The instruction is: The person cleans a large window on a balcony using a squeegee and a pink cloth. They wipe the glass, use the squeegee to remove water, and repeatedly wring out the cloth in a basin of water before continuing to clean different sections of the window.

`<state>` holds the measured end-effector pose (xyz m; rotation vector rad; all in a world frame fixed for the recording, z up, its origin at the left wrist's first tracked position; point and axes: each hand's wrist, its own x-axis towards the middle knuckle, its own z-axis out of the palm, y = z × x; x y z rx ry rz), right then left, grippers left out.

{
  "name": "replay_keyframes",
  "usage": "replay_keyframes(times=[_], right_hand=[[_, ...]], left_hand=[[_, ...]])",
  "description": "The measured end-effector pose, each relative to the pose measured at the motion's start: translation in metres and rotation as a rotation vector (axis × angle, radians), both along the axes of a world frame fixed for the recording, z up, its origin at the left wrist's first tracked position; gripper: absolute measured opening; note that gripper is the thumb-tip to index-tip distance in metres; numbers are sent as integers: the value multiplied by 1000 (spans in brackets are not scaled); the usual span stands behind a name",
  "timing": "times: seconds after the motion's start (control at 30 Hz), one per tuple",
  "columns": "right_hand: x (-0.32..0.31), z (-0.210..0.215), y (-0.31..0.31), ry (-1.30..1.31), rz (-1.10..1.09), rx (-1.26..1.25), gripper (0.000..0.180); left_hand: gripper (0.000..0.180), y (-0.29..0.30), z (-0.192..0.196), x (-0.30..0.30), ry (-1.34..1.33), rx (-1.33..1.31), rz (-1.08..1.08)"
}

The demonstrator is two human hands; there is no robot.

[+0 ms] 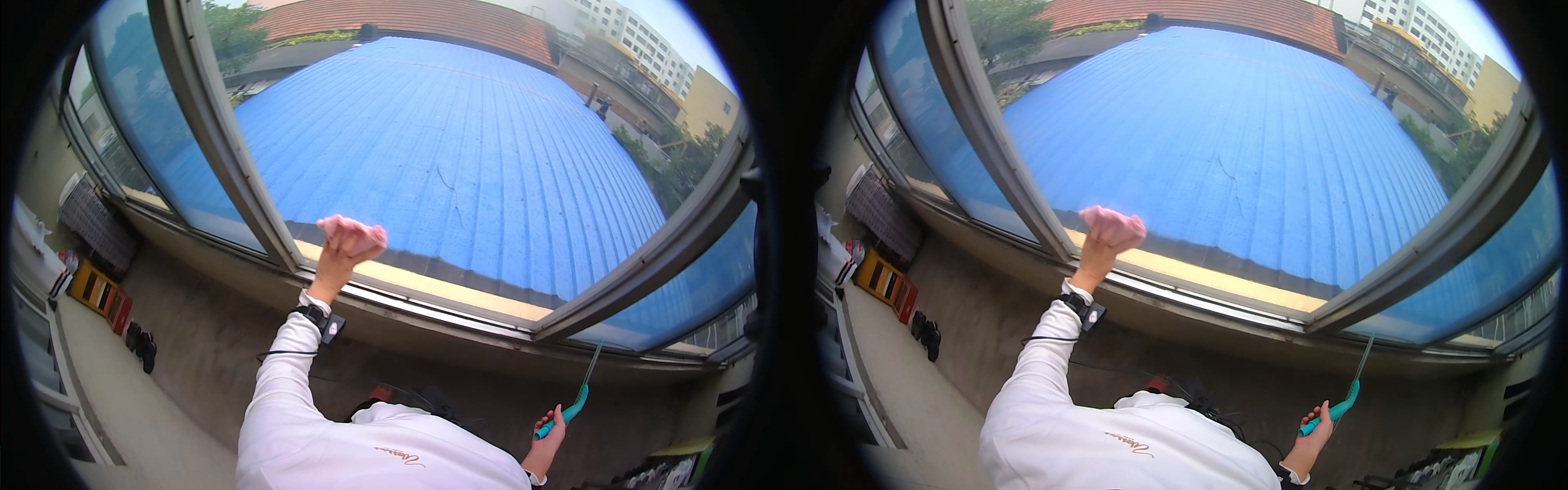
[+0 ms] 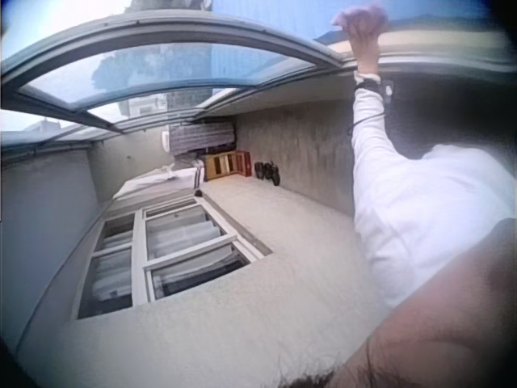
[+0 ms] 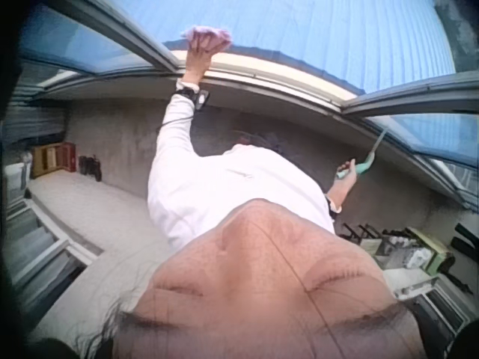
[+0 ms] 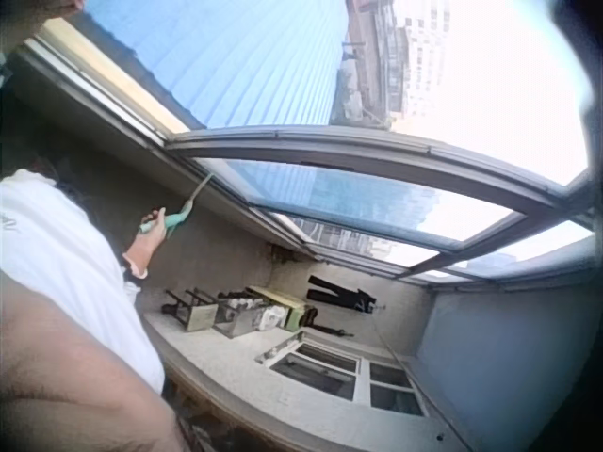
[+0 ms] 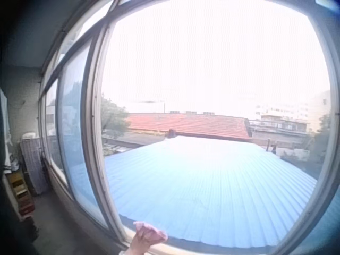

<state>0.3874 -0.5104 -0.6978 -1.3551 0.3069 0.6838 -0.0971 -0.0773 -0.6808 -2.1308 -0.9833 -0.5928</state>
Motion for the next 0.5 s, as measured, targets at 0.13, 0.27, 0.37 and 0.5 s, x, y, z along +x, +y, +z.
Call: replay_keyframes(times=[0.13,0.27,0.37,0.5], right_hand=[[-22,18,21,-7,27,6,22],[-46,32,37,-9,63,15,22],[-61,31,45,-11,66,12,21],[-83,22,57,-6,42,23,21]], left_hand=[[74,21,72,-65,-300,-14,-62],[74,32,183,-93,-495,188,-120],[55,40,238,-83,-713,255,-83],[61,59,261,-34,-868,299,-335]])
